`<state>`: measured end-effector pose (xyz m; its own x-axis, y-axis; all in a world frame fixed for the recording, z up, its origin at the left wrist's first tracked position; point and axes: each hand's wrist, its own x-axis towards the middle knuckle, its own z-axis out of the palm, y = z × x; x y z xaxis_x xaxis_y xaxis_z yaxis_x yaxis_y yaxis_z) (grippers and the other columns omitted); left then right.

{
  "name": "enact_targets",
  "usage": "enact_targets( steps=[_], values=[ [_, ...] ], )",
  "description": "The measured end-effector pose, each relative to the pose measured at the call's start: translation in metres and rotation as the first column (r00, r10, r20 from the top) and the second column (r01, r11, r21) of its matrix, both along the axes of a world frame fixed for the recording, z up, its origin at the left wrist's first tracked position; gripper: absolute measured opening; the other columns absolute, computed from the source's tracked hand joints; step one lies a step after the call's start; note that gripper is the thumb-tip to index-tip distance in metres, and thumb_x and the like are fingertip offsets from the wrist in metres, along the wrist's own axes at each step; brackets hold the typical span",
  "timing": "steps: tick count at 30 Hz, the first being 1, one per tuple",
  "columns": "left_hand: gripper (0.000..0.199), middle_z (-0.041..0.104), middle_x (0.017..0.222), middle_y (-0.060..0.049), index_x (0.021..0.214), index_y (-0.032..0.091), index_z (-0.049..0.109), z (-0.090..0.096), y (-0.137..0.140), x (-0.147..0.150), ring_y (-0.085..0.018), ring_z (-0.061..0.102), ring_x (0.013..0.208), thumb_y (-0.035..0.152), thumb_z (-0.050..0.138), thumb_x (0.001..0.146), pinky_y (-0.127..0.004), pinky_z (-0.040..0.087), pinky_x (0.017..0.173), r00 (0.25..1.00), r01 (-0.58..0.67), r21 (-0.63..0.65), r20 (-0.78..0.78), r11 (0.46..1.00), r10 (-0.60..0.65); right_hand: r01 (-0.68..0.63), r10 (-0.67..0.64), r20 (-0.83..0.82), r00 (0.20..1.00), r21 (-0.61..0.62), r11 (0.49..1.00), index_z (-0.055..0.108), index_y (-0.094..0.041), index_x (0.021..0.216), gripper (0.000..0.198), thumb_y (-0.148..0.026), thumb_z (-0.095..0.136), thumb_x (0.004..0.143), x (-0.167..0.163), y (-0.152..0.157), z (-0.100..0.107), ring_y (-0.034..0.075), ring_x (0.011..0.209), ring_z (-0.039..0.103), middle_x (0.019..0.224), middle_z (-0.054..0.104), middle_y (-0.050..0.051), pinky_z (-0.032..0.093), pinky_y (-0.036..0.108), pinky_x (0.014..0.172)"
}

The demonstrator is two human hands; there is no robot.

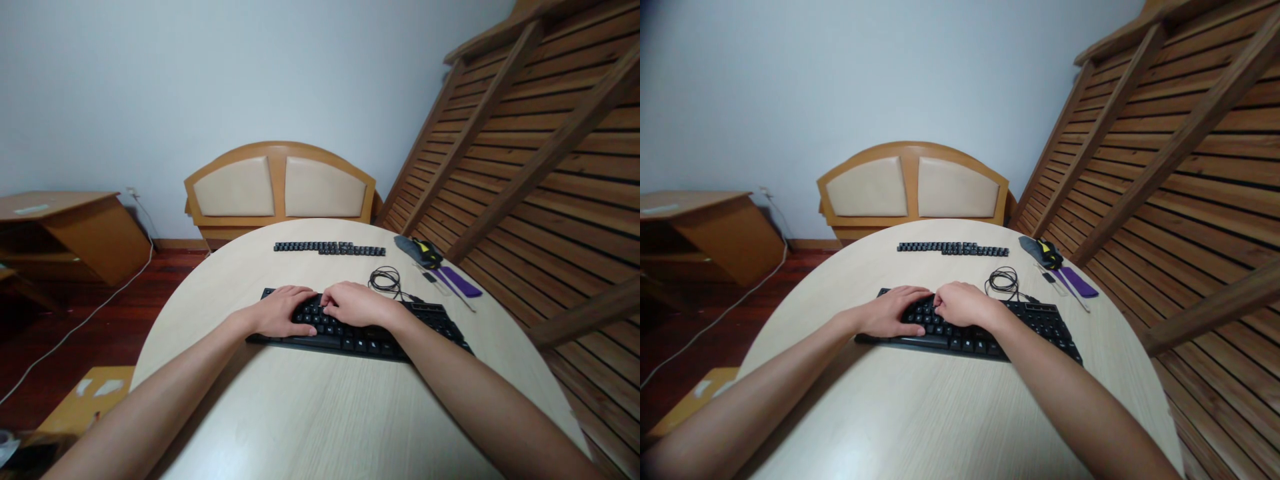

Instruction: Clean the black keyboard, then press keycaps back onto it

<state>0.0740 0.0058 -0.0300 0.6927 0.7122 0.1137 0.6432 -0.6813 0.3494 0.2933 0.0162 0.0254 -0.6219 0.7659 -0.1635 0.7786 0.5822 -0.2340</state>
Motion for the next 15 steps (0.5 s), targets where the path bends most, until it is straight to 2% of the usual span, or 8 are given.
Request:
enact_targets(
  steps=[9, 15],
  values=[
    [0.076, 0.053, 0.143, -0.015, 0.143, 0.020, 0.045, -0.001, 0.001, -0.001, -0.033, 0.049, 0.133, 0.064, 0.065, 0.084, -0.050, 0.035, 0.113, 1.000, 0.007, 0.007, -0.013, 1.000, -0.007, -0.025, 0.025, -0.041, 0.999, -0.012, 1.000, 0.075, -0.025, 0.102, 0.022, -0.030, 0.060, 0.087, 0.004, 0.006, -0.004, 0.022, 0.093, 0.070, 0.103, 0.077, 0.005, 0.046, 0.027, 0.075],
    [0.077, 0.053, 0.143, -0.016, 0.143, 0.018, 0.045, -0.001, 0.000, -0.001, -0.034, 0.048, 0.133, 0.062, 0.067, 0.084, -0.050, 0.035, 0.113, 1.000, 0.004, 0.006, -0.016, 1.000, -0.004, 0.009, -0.012, 0.039, 0.999, 0.079, 0.997, 0.075, -0.024, 0.102, 0.020, -0.029, 0.064, 0.086, -0.003, -0.006, 0.000, 0.025, 0.098, 0.070, 0.103, 0.076, 0.007, 0.048, 0.030, 0.079]
  ],
)
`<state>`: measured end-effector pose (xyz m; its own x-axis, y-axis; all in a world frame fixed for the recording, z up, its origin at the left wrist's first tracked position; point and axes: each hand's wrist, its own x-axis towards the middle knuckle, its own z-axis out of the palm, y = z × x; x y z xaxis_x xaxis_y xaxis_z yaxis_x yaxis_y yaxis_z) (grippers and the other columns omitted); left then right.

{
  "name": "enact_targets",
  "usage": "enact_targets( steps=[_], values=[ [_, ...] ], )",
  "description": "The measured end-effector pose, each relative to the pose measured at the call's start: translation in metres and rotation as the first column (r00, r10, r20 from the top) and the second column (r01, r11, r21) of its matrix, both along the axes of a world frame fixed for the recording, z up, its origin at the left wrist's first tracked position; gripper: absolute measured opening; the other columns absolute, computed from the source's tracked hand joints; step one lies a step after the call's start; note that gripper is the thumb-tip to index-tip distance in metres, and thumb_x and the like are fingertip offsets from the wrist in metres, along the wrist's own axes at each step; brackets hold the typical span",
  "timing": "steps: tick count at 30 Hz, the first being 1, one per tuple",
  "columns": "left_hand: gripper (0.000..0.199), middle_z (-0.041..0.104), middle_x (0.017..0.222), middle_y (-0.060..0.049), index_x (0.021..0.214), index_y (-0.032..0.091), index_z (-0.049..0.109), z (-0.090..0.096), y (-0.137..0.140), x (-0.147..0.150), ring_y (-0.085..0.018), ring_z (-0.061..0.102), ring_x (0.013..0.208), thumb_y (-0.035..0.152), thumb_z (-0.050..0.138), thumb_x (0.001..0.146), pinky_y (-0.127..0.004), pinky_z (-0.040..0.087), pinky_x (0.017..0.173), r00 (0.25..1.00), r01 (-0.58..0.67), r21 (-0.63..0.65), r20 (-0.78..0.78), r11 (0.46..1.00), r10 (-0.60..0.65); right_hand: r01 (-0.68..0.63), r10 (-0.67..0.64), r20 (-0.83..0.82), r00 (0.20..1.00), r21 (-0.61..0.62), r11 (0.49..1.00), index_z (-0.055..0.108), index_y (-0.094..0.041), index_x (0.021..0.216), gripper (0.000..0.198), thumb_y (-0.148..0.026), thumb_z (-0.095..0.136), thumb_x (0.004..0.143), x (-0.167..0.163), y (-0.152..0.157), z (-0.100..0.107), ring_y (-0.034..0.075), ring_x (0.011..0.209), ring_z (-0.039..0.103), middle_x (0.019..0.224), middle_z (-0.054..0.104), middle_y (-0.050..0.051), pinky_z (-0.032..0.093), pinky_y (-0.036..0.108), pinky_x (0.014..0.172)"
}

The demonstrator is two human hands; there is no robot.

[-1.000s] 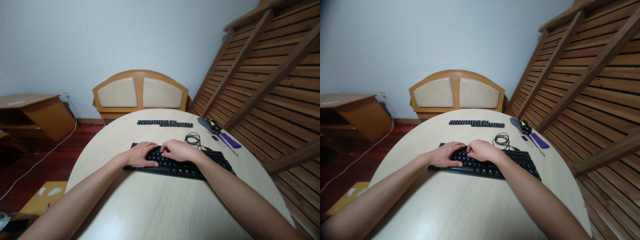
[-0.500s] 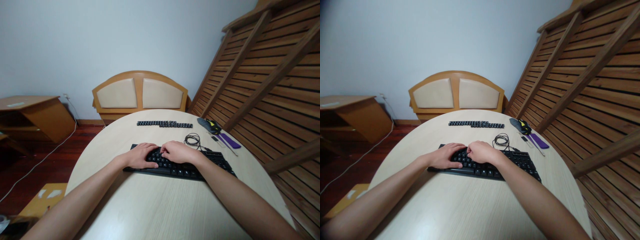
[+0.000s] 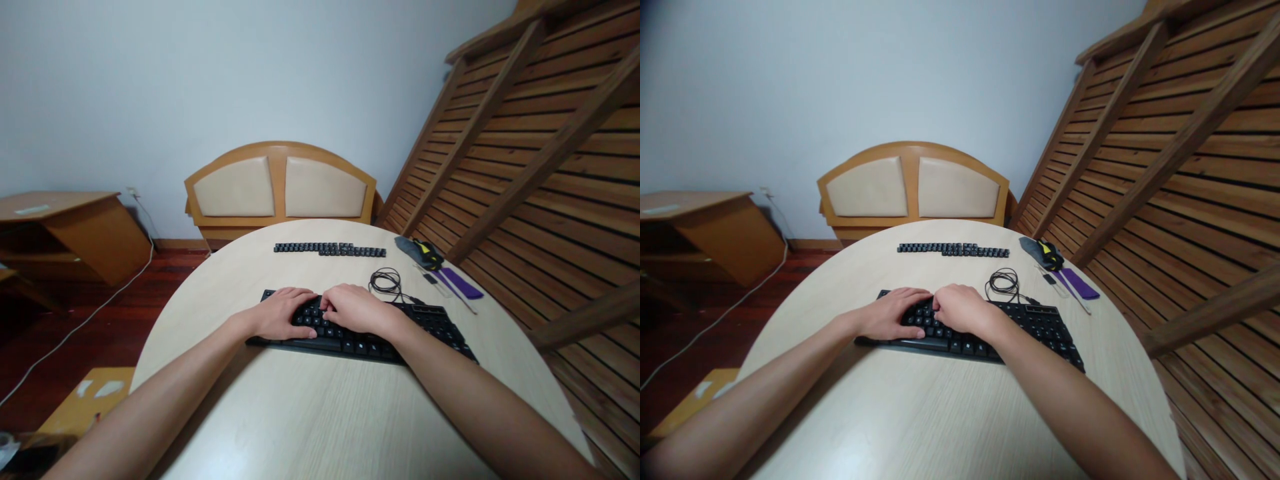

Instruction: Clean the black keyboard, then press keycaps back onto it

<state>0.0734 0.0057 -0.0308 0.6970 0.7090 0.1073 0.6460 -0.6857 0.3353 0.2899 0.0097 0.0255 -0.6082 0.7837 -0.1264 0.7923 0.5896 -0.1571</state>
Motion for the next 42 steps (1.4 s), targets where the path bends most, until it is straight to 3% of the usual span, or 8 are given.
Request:
enact_targets(
  steps=[4, 15, 28, 42],
  values=[
    [0.077, 0.054, 0.142, -0.015, 0.142, 0.018, 0.045, 0.001, -0.001, 0.000, -0.034, 0.049, 0.132, 0.063, 0.066, 0.084, -0.050, 0.036, 0.112, 1.000, 0.005, 0.008, 0.008, 1.000, -0.005, -0.010, 0.006, 0.045, 0.999, 0.072, 0.997, 0.077, -0.025, 0.098, 0.019, -0.028, 0.060, 0.089, -0.002, -0.006, 0.002, 0.025, 0.095, 0.071, 0.099, 0.077, 0.008, 0.049, 0.031, 0.080],
    [0.076, 0.053, 0.144, -0.015, 0.144, 0.018, 0.043, 0.003, -0.005, 0.003, -0.034, 0.049, 0.132, 0.063, 0.062, 0.086, -0.051, 0.036, 0.112, 1.000, -0.019, 0.032, -0.013, 0.999, 0.020, 0.026, -0.034, 0.084, 0.996, 0.095, 0.995, 0.077, -0.021, 0.097, 0.021, -0.025, 0.058, 0.091, -0.010, -0.011, 0.004, 0.027, 0.095, 0.072, 0.099, 0.077, 0.010, 0.051, 0.033, 0.079],
    [0.080, 0.047, 0.148, -0.015, 0.148, 0.016, 0.039, 0.006, -0.009, 0.005, -0.033, 0.045, 0.134, 0.064, 0.058, 0.088, -0.050, 0.034, 0.114, 0.996, -0.040, 0.039, -0.084, 0.998, 0.043, 0.021, -0.023, 0.074, 0.997, 0.027, 0.999, 0.078, -0.024, 0.099, 0.021, -0.028, 0.059, 0.091, -0.006, -0.003, 0.004, 0.027, 0.097, 0.072, 0.100, 0.078, 0.009, 0.051, 0.033, 0.081],
    [0.079, 0.048, 0.147, -0.015, 0.149, 0.018, 0.038, 0.006, -0.011, 0.004, -0.034, 0.046, 0.133, 0.064, 0.059, 0.087, -0.052, 0.035, 0.112, 0.998, -0.043, 0.032, -0.049, 0.999, 0.045, -0.015, 0.015, 0.059, 0.998, -0.005, 1.000, 0.079, -0.025, 0.097, 0.021, -0.026, 0.059, 0.090, -0.004, 0.003, 0.005, 0.025, 0.095, 0.072, 0.098, 0.078, 0.008, 0.051, 0.030, 0.081]
  ],
)
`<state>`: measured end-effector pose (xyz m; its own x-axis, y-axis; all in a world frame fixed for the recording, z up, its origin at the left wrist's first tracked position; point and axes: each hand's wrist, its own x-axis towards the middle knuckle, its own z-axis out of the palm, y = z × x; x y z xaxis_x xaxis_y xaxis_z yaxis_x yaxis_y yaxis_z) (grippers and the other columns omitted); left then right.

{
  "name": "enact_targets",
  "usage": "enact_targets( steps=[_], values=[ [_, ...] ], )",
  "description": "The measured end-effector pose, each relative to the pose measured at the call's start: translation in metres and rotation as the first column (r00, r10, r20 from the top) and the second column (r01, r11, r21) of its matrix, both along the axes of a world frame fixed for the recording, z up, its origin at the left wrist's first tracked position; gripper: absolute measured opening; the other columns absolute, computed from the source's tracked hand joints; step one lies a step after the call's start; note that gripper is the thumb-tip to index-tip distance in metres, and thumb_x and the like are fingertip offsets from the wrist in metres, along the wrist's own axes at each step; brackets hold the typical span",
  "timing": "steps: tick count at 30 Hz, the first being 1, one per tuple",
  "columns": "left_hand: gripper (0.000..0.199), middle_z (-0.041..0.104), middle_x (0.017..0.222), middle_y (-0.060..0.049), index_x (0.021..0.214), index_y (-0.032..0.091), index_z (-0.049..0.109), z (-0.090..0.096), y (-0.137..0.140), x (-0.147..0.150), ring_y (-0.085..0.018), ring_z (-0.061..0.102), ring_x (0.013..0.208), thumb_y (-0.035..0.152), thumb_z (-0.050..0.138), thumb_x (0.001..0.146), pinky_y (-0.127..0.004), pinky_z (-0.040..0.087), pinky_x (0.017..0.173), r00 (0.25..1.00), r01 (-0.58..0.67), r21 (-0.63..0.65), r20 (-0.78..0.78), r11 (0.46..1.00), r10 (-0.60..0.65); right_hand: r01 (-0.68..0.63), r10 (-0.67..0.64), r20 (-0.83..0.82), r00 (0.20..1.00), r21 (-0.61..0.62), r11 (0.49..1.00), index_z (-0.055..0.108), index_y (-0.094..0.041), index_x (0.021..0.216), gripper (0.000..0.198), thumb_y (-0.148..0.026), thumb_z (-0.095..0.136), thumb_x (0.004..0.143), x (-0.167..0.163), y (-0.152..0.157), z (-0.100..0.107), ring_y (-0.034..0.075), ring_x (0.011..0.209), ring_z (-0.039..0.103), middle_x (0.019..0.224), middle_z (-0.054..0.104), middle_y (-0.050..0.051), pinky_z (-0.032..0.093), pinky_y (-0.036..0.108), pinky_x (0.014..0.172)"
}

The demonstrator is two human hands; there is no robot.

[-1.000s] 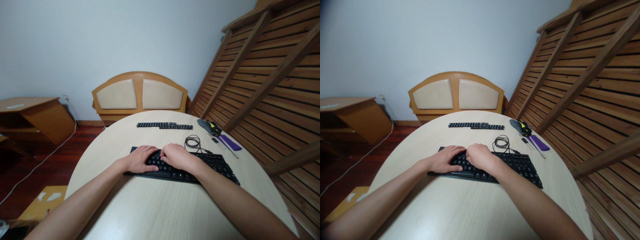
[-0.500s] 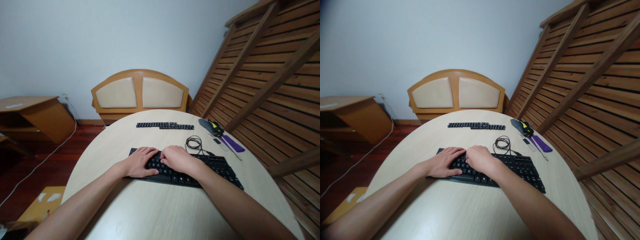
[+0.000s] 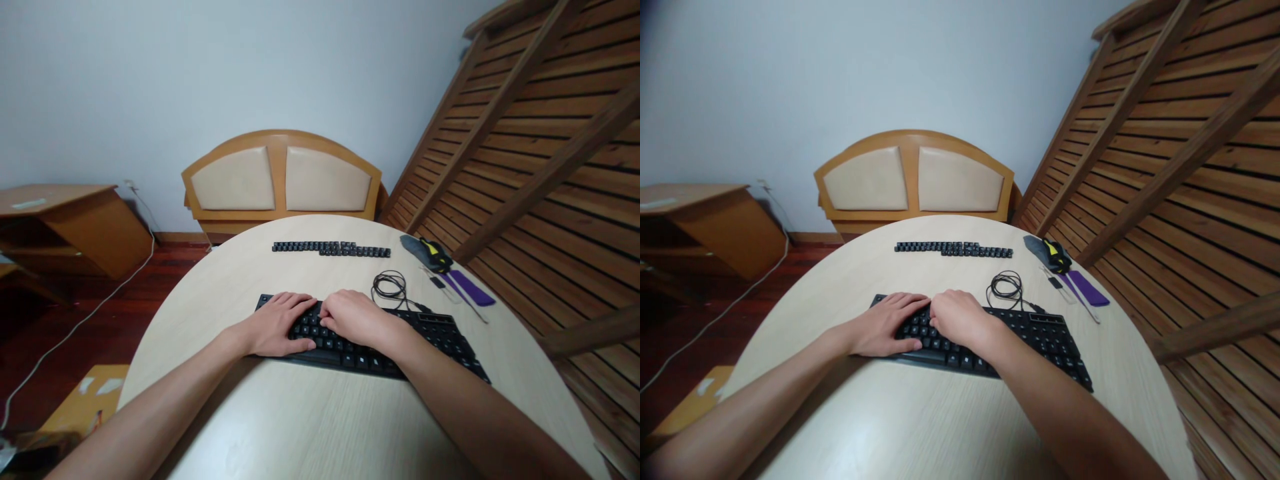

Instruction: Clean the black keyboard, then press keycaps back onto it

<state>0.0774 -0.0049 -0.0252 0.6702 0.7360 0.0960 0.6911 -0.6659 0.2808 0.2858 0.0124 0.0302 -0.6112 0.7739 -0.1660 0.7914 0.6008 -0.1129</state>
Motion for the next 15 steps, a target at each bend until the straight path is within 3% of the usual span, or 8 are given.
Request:
enact_targets(
  steps=[15],
  values=[
    [0.077, 0.049, 0.145, -0.014, 0.148, 0.022, 0.039, 0.0001, -0.0013, 0.0024, -0.035, 0.047, 0.131, 0.062, 0.061, 0.087, -0.052, 0.035, 0.112, 1.000, -0.013, -0.012, 0.026, 1.000, 0.014, -0.001, 0.001, 0.018, 1.000, 0.017, 1.000, 0.078, -0.021, 0.096, 0.020, -0.024, 0.058, 0.093, -0.0007, -0.0049, 0.0034, 0.027, 0.095, 0.073, 0.097, 0.078, 0.010, 0.053, 0.031, 0.079]
  ],
)
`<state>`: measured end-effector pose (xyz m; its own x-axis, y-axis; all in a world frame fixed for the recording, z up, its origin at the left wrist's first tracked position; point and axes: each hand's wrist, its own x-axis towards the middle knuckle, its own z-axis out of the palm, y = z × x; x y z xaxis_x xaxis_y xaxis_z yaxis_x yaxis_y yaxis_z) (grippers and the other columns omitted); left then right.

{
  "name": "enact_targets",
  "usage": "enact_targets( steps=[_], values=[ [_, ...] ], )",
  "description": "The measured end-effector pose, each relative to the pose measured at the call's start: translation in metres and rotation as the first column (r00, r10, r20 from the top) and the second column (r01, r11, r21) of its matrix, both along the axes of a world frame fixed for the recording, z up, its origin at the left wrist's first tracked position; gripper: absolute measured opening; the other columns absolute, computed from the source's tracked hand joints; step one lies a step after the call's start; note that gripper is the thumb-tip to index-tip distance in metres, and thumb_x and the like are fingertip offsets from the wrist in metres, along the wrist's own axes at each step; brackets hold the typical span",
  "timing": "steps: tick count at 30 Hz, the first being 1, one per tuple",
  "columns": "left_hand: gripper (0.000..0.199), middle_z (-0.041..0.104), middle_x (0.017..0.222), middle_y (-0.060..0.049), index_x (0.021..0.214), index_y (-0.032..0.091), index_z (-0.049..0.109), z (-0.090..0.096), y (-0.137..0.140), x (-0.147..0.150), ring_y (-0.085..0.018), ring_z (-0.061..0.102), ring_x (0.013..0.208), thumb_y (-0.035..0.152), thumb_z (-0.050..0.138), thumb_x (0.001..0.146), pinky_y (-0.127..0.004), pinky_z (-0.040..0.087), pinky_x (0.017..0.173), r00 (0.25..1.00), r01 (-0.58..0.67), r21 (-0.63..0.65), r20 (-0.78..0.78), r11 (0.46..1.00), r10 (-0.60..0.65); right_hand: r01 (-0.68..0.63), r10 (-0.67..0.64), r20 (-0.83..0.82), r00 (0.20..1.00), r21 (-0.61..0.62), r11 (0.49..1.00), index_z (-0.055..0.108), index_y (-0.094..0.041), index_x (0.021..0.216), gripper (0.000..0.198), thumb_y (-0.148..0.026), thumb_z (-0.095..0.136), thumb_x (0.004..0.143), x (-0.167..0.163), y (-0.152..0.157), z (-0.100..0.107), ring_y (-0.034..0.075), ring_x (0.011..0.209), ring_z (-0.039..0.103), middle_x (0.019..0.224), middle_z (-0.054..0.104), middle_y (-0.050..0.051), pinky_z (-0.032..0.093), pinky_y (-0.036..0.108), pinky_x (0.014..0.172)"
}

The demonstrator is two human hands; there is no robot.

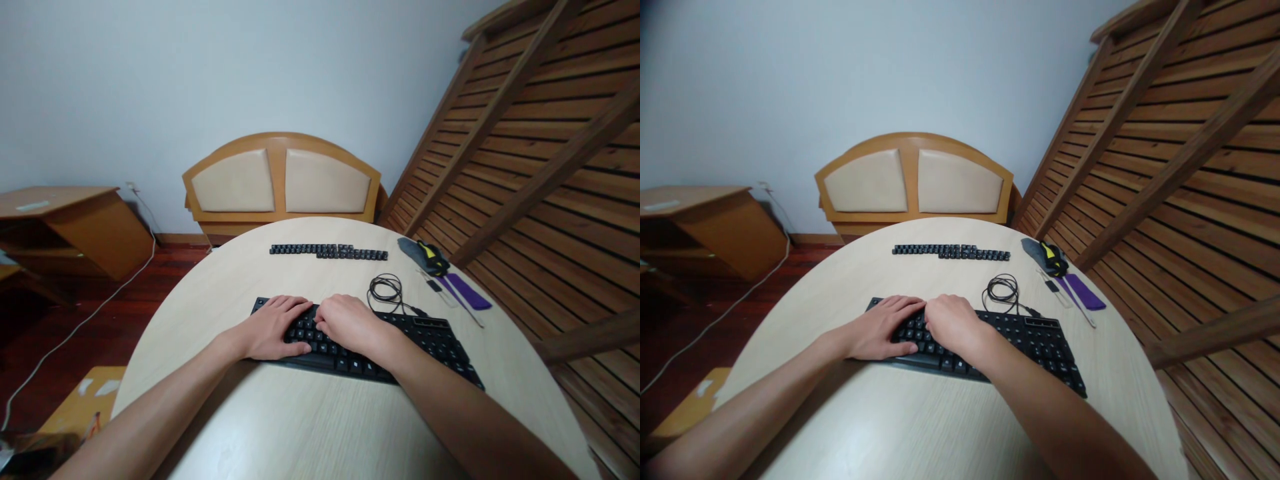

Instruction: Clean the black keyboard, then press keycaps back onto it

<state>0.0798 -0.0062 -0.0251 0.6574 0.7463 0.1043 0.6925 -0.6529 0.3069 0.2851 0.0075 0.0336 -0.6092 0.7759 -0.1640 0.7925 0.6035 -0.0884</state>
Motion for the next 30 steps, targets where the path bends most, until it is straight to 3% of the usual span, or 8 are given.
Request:
enact_targets(
  steps=[8, 15, 30],
  values=[
    [0.073, 0.049, 0.145, -0.014, 0.149, 0.021, 0.038, -0.003, 0.004, -0.006, -0.034, 0.047, 0.131, 0.060, 0.057, 0.090, -0.051, 0.035, 0.112, 0.999, -0.030, 0.027, -0.033, 0.999, 0.030, -0.027, 0.026, 0.013, 1.000, 0.096, 0.995, 0.076, -0.014, 0.105, 0.028, -0.018, 0.050, 0.097, -0.009, 0.001, -0.023, 0.027, 0.094, 0.073, 0.097, 0.076, 0.016, 0.055, 0.031, 0.080],
    [0.073, 0.049, 0.146, -0.014, 0.148, 0.019, 0.039, -0.003, 0.009, -0.007, -0.034, 0.047, 0.132, 0.057, 0.059, 0.088, -0.051, 0.036, 0.112, 0.998, -0.041, 0.063, -0.034, 0.997, 0.043, 0.011, -0.010, -0.015, 1.000, 0.076, 0.997, 0.077, -0.016, 0.100, 0.025, -0.022, 0.053, 0.096, -0.010, 0.007, -0.015, 0.027, 0.095, 0.073, 0.098, 0.077, 0.015, 0.054, 0.031, 0.081],
    [0.074, 0.050, 0.144, -0.014, 0.149, 0.021, 0.038, -0.005, 0.008, -0.006, -0.035, 0.049, 0.129, 0.052, 0.062, 0.086, -0.052, 0.037, 0.111, 0.999, -0.046, 0.063, -0.005, 0.997, 0.047, -0.080, 0.075, 0.046, 0.996, 0.120, 0.990, 0.076, -0.013, 0.101, 0.025, -0.012, 0.052, 0.094, -0.015, 0.004, -0.013, 0.026, 0.093, 0.073, 0.096, 0.076, 0.016, 0.056, 0.030, 0.079]
  ],
)
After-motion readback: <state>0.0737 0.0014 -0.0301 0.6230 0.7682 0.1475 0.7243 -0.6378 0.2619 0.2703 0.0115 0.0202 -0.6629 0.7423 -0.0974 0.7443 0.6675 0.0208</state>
